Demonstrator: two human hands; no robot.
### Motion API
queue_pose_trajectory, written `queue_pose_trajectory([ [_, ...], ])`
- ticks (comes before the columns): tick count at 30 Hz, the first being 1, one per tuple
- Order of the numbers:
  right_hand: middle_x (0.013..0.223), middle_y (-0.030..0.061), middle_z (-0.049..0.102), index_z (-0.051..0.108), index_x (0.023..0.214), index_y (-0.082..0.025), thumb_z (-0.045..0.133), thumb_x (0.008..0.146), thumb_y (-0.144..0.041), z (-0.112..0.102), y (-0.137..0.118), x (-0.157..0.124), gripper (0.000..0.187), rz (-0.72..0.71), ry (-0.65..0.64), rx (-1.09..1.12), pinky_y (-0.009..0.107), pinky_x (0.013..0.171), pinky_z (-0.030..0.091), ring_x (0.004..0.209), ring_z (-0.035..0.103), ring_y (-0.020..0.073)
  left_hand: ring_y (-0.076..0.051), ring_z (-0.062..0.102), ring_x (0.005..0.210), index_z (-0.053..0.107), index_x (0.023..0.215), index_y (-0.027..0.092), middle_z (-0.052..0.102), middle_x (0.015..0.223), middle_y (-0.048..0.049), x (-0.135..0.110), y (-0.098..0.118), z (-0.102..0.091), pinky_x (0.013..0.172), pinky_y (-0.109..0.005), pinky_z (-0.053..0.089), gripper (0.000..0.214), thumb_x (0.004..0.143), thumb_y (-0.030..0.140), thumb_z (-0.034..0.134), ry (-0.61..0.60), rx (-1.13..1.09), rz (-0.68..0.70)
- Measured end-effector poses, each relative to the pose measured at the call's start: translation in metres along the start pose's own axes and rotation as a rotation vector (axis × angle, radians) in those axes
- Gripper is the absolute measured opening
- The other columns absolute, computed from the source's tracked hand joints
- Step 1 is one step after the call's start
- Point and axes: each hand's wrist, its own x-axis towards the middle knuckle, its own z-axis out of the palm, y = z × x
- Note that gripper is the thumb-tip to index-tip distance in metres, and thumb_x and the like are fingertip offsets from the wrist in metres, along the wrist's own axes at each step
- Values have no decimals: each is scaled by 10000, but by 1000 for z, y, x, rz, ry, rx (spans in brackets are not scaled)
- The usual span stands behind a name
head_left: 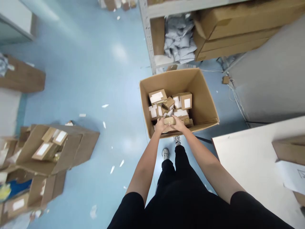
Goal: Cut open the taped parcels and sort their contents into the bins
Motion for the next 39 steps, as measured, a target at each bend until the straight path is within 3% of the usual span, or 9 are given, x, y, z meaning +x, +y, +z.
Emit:
queue_pose_trajectory([
  [6,1635,144,491,457,1618,-231,796,787,-297,-91,-32,-71,900,11,269,-51,470,1208,454,1438,557,323,-295,641,1316,595,1468,267,566,1502,-107,-44,101,-29,1160,-369,482,702,834,444,840,44,33,308],
  [11,1693,125,421,433,1631,-259,794,793,-258,-168,-30,-162,911,103,547,-74,483,1213,451,1529,462,343,-308,610,1359,602,1455,251,551,1506,-116,-92,204,-11,1182,-379,472,682,837,418,835,26,69,617],
  [15,1737,138,346,434,1620,-278,814,802,-245,-213,0,-273,903,250,767,-59,485,1169,492,1476,529,361,-308,582,1405,574,1480,283,512,1555,-101,-144,286,55,1210,-403,457,694,844,397,827,-42,119,854],
  [19,1745,130,330,487,1562,-292,807,801,-216,-219,62,-406,829,408,974,-66,477,1152,510,1465,545,351,-360,449,1540,621,1398,274,411,1685,-130,-215,345,171,1243,-468,426,655,803,355,883,-175,166,1000],
  [24,1697,172,383,528,1499,-237,738,846,-166,-158,155,-549,690,649,1133,-56,499,1142,517,1472,529,352,-356,445,1553,637,1362,256,372,1722,-155,-311,336,333,1258,-507,409,621,791,220,880,-411,136,1063],
  [28,1641,172,438,533,1527,-235,703,898,-142,-87,205,-620,658,891,933,68,437,1075,553,1292,669,328,-343,492,1519,589,1441,235,486,1637,-163,-364,281,421,1259,-504,412,713,774,135,820,-605,196,980],
  [33,1678,143,399,424,1663,-312,641,963,-139,-33,238,-652,753,973,681,230,381,1163,464,1322,659,293,-334,519,1494,325,1674,162,551,1598,-174,-390,243,465,1248,-420,430,1083,705,125,809,-636,290,758],
  [36,1681,116,414,399,1682,-306,571,944,-89,-33,258,-654,788,870,771,296,386,1222,408,1444,559,274,-318,497,1518,275,1712,181,512,1653,-138,-395,254,469,1250,-393,432,1093,742,156,778,-547,339,781],
  [39,1686,115,426,352,1706,-263,548,934,-115,-47,280,-658,810,773,867,390,416,1268,355,1543,442,263,-313,465,1540,339,1704,203,506,1665,-99,-400,282,470,1286,-419,391,983,797,159,713,-495,461,973],
])
